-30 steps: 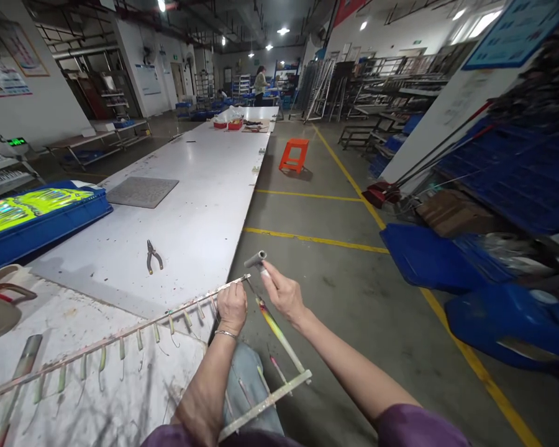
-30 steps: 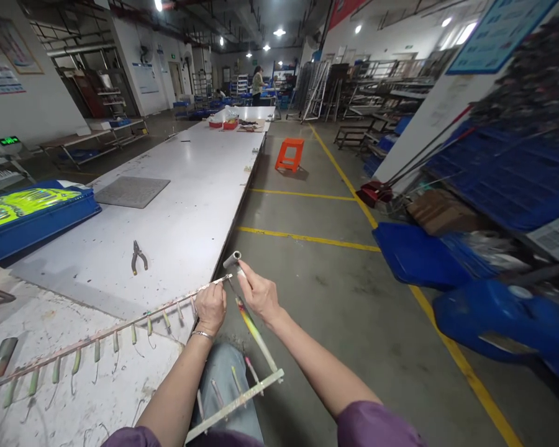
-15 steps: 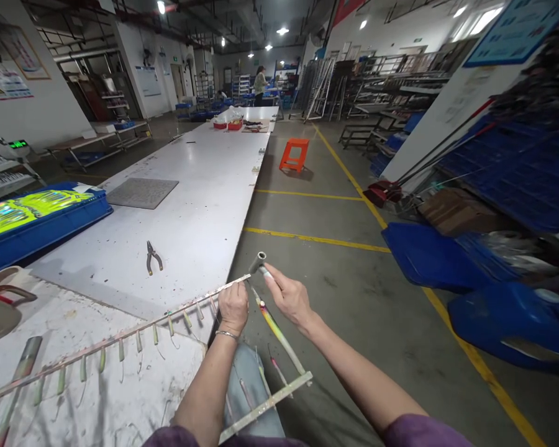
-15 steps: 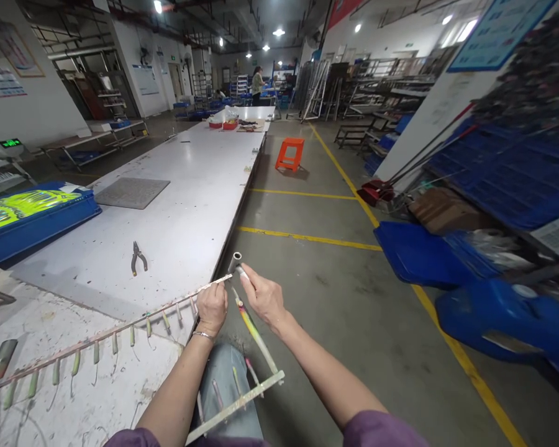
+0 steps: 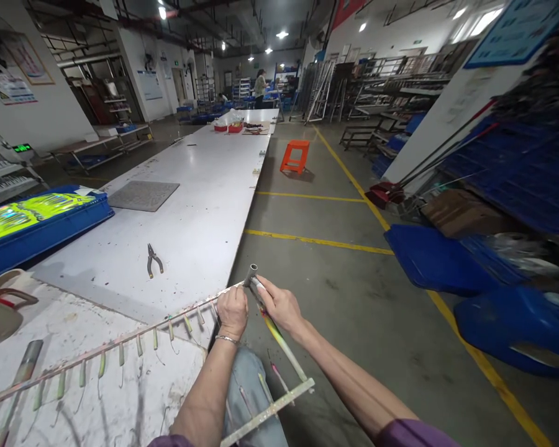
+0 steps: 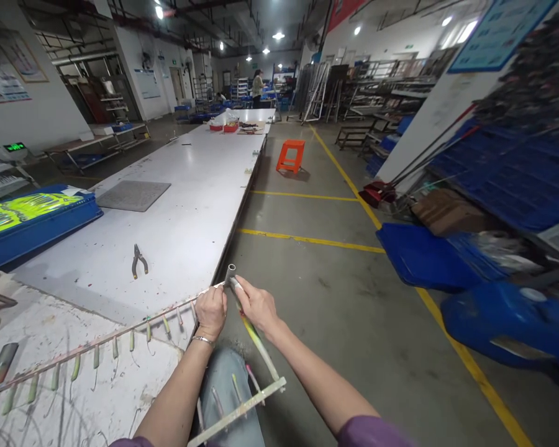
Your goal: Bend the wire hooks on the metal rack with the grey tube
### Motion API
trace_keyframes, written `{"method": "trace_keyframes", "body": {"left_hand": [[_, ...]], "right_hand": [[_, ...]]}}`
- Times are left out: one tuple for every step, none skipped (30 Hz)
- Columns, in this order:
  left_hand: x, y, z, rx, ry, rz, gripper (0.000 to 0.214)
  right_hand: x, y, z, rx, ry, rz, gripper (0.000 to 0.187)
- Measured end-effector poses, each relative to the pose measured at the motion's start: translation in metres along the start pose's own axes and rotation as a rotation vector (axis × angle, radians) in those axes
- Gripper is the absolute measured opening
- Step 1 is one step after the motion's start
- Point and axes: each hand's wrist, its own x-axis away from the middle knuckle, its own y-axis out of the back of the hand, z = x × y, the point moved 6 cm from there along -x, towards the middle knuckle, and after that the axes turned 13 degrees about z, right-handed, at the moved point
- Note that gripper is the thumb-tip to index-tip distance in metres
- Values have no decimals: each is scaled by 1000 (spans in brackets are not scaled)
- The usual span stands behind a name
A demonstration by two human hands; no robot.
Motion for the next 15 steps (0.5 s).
{"method": "trace_keyframes", "body": {"left_hand": [[0, 0, -1, 3, 3, 2, 22], [-1, -1, -1, 8, 8, 5, 22], [-1, -2, -2, 13, 14, 6, 22], [-2, -2, -3, 15, 22, 7, 21], [-2, -3, -3, 11, 31, 10, 21], [-3, -3, -4, 3, 41, 15, 20], [-4, -3, -4, -7, 48, 22, 20], [-4, -4, -5, -17, 51, 28, 20], [-4, -4, -5, -23, 48, 34, 20], [-4, -4, -6, -26, 40, 39, 21], [-4, -4, -7, -29, 30, 41, 21], [-4, -4, -7, -31, 19, 42, 21], [-4, -4, -7, -32, 9, 43, 21], [-3, -4, -7, -33, 1, 45, 21], [-3, -5, -7, -34, -5, 46, 21]], "right_hand": [[0, 1, -3, -31, -41, 0, 46], [0, 4, -5, -60, -69, -20, 47], [1, 7, -7, -83, -76, -60, 49], [3, 11, -8, -96, -67, -113, 52], [4, 15, -9, -91, -49, -168, 54], [5, 17, -9, -67, -33, -204, 55], [5, 17, -8, -23, -27, -206, 54], [4, 15, -8, 31, -31, -173, 52], [2, 12, -9, 83, -41, -120, 49], [0, 9, -9, 121, -50, -69, 46], [-1, 7, -10, 141, -52, -43, 45], [-1, 8, -9, 140, -45, -51, 45], [0, 11, -9, 125, -30, -93, 46], [1, 15, -8, 105, -14, -153, 48], [2, 17, -8, 93, -4, -202, 49]]}}
